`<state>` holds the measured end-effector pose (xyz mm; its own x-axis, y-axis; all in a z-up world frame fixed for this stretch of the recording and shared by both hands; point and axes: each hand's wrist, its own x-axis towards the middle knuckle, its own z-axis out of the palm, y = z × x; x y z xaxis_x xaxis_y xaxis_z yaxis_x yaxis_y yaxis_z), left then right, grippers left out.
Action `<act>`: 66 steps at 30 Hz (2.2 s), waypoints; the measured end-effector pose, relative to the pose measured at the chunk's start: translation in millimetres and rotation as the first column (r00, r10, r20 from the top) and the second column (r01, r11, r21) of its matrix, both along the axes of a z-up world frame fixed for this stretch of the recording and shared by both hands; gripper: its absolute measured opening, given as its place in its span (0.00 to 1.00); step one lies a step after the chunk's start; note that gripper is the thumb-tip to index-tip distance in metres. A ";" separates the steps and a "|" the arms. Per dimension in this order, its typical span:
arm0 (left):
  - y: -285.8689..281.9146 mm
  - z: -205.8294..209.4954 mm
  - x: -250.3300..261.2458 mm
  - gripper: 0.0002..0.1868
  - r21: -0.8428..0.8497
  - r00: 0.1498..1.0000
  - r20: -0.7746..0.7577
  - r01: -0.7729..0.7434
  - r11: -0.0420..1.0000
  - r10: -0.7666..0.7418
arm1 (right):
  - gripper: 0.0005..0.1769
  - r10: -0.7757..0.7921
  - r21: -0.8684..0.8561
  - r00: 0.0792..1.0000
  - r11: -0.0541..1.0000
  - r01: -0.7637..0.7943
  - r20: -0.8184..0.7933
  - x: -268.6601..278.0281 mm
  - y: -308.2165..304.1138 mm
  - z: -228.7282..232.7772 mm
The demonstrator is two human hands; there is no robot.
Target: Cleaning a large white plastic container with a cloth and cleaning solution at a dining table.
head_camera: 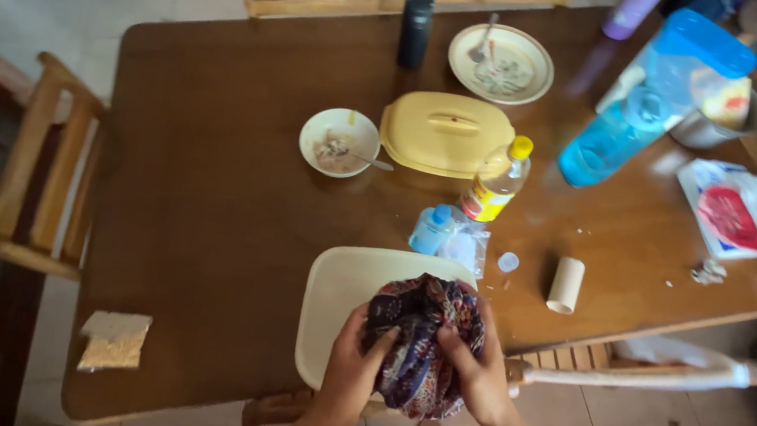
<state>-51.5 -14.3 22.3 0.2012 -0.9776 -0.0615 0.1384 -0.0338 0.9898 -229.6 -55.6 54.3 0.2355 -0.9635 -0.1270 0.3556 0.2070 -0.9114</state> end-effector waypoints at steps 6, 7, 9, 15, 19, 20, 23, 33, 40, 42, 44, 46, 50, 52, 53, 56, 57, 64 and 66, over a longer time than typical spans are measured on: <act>12.5 -12.7 11.0 0.24 0.010 0.964 0.115 -0.243 0.970 0.240 | 0.47 -0.464 -0.563 0.388 0.803 -0.195 -0.796 8.1 -0.5 -18.2; 16.6 -10.7 15.5 0.22 -0.109 0.863 0.426 -0.250 0.962 0.272 | 0.49 -0.390 -0.525 0.400 0.788 -0.320 -0.829 16.0 1.6 -11.0; 21.6 -7.3 25.2 0.19 -0.218 0.649 0.688 -0.242 0.945 0.325 | 0.52 -0.306 -0.485 0.412 0.746 -0.457 -0.858 28.1 -0.2 3.3; 36.9 -39.9 64.9 0.30 -0.172 0.371 0.856 -0.452 0.875 0.360 | 0.54 -0.174 -0.227 0.149 0.644 -0.730 -0.973 31.2 -18.6 -15.4; 41.8 -92.4 88.2 0.33 -0.007 0.513 0.847 -0.258 0.966 0.143 | 0.48 -0.315 -0.479 0.365 0.652 -0.587 -0.876 20.0 -29.2 -32.8; 42.3 -105.1 93.7 0.31 -0.012 0.557 0.824 -0.159 0.987 0.100 | 0.53 -0.279 -0.454 0.390 0.744 -0.491 -0.878 20.6 -29.1 -29.0; 42.0 -137.6 98.6 0.30 -0.041 0.713 0.690 -0.138 0.990 0.128 | 0.60 -0.398 -0.524 0.432 0.821 -0.226 -0.810 32.6 -26.9 -30.0; 44.2 -84.9 119.7 0.38 0.410 0.858 0.360 0.209 0.888 -0.367 | 0.57 -0.247 -0.423 0.440 0.829 -0.366 -0.863 144.6 -16.8 -23.2; 43.9 -102.5 133.0 0.42 0.182 0.627 0.652 0.416 0.891 -0.426 | 0.47 -0.379 -0.449 0.322 0.875 -0.181 -0.868 87.6 -13.5 -37.3; 37.0 -85.4 132.1 0.43 0.180 0.653 0.618 0.424 0.887 -0.438 | 0.46 -0.452 -0.472 0.243 0.881 -0.030 -0.858 72.1 -18.0 -31.9; 36.4 -79.8 133.7 0.45 0.225 0.709 0.487 0.462 0.858 -0.510 | 0.47 -0.520 -0.528 0.106 0.846 -0.072 -0.847 70.4 -19.3 -21.4; 35.6 -79.2 134.6 0.45 0.194 0.729 0.456 0.478 0.857 -0.510 | 0.48 -0.467 -0.478 0.164 0.878 -0.030 -0.869 87.6 -21.5 -34.0; 36.5 -90.9 138.4 0.46 0.219 0.693 0.477 0.502 0.837 -0.541 | 0.45 -0.440 -0.519 0.303 0.809 -0.274 -0.846 146.5 -19.0 -58.3; 38.5 -100.6 138.1 0.44 0.223 0.653 0.533 0.505 0.834 -0.538 | 0.44 -0.398 -0.496 0.337 0.818 -0.292 -0.853 158.3 -13.1 -32.6; 37.9 -105.4 136.6 0.43 0.222 0.616 0.591 0.497 0.839 -0.521 | 0.43 -0.355 -0.479 0.376 0.819 -0.318 -0.856 163.8 -12.4 -19.1; 36.1 -82.3 137.9 0.45 0.332 0.554 0.588 0.498 0.801 -0.589 | 0.43 -0.375 -0.463 0.293 0.818 -0.343 -0.880 130.0 -16.4 -47.6; 36.5 -79.8 135.7 0.45 0.331 0.557 0.588 0.496 0.803 -0.586 | 0.43 -0.375 -0.463 0.294 0.816 -0.346 -0.879 109.3 -16.5 -55.5; 38.3 -73.3 133.1 0.44 0.382 0.651 0.477 0.451 0.807 -0.590 | 0.38 -0.494 -0.483 -0.013 0.854 -0.193 -0.869 90.0 -27.8 -52.0; 37.1 -73.8 132.8 0.44 0.357 0.663 0.472 0.458 0.814 -0.581 | 0.35 -0.490 -0.478 0.001 0.849 -0.227 -0.872 115.2 -27.4 -56.9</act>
<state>81.3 22.8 -51.5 -0.2784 -0.9111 -0.3039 -0.5095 -0.1281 0.8509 -114.4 -83.0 -2.7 0.0949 -0.9585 0.2690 -0.9344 -0.1790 -0.3081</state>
